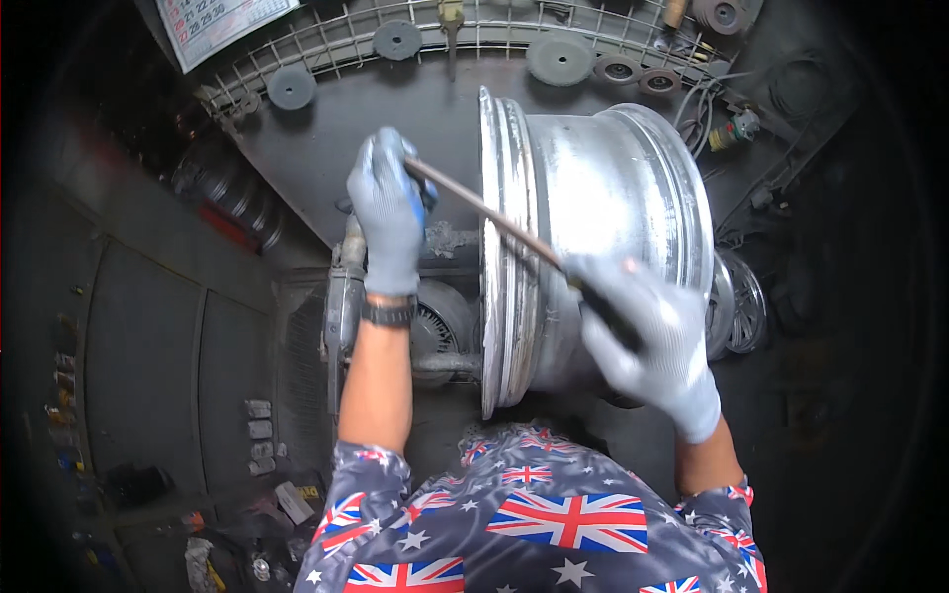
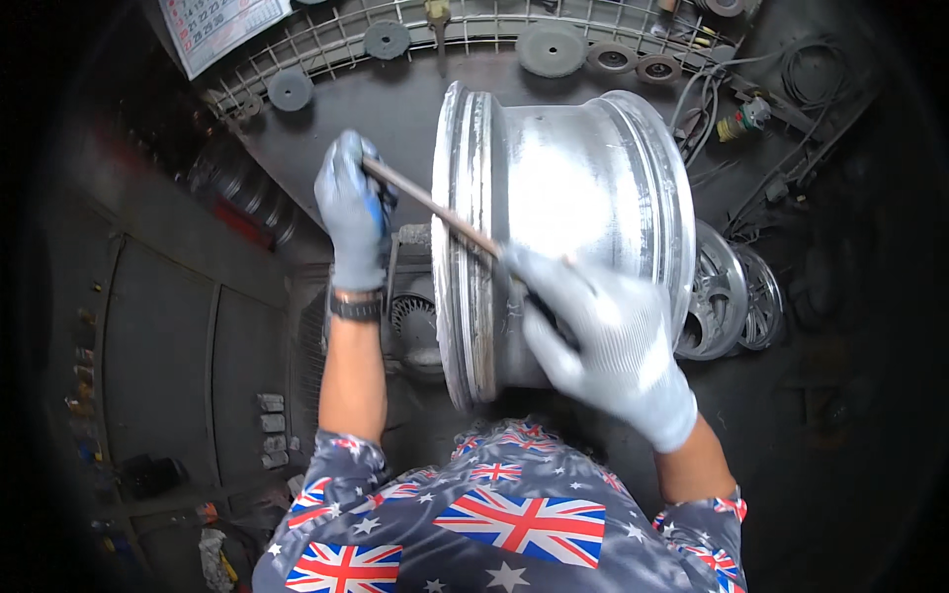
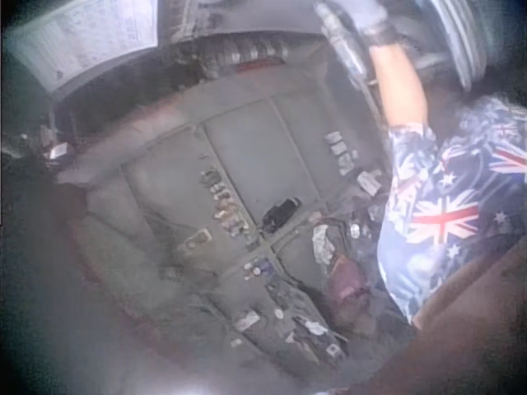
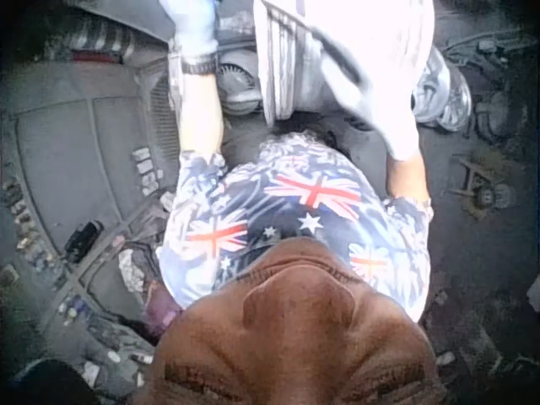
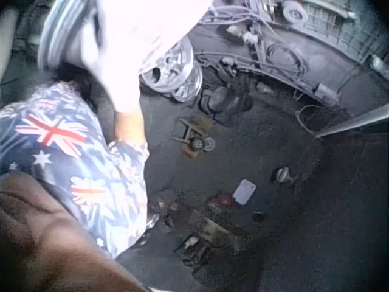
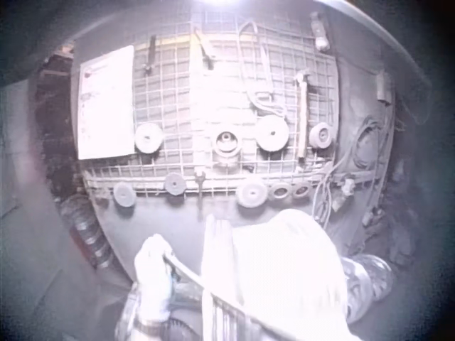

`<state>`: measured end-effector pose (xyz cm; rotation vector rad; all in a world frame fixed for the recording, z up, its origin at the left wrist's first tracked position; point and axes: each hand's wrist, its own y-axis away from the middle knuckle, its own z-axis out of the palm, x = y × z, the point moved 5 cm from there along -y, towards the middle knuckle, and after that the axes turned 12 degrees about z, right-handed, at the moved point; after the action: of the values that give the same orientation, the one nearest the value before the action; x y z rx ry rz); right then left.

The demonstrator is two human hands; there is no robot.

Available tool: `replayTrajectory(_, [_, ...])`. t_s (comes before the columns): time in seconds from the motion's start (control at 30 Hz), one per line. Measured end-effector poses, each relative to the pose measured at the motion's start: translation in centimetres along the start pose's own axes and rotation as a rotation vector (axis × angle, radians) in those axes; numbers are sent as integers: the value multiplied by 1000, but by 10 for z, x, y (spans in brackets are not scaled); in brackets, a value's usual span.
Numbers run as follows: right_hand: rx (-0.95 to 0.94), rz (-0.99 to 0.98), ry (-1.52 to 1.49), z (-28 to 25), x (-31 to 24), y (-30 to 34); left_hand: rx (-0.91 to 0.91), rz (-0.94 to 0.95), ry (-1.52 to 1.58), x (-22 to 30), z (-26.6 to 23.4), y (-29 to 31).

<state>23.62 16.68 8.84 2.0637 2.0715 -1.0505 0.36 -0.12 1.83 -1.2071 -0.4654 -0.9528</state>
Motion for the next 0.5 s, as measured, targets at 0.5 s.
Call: replayTrajectory(0.5, [73,-53,-76,14,1,-29,14,85,-99,1,-13,-29])
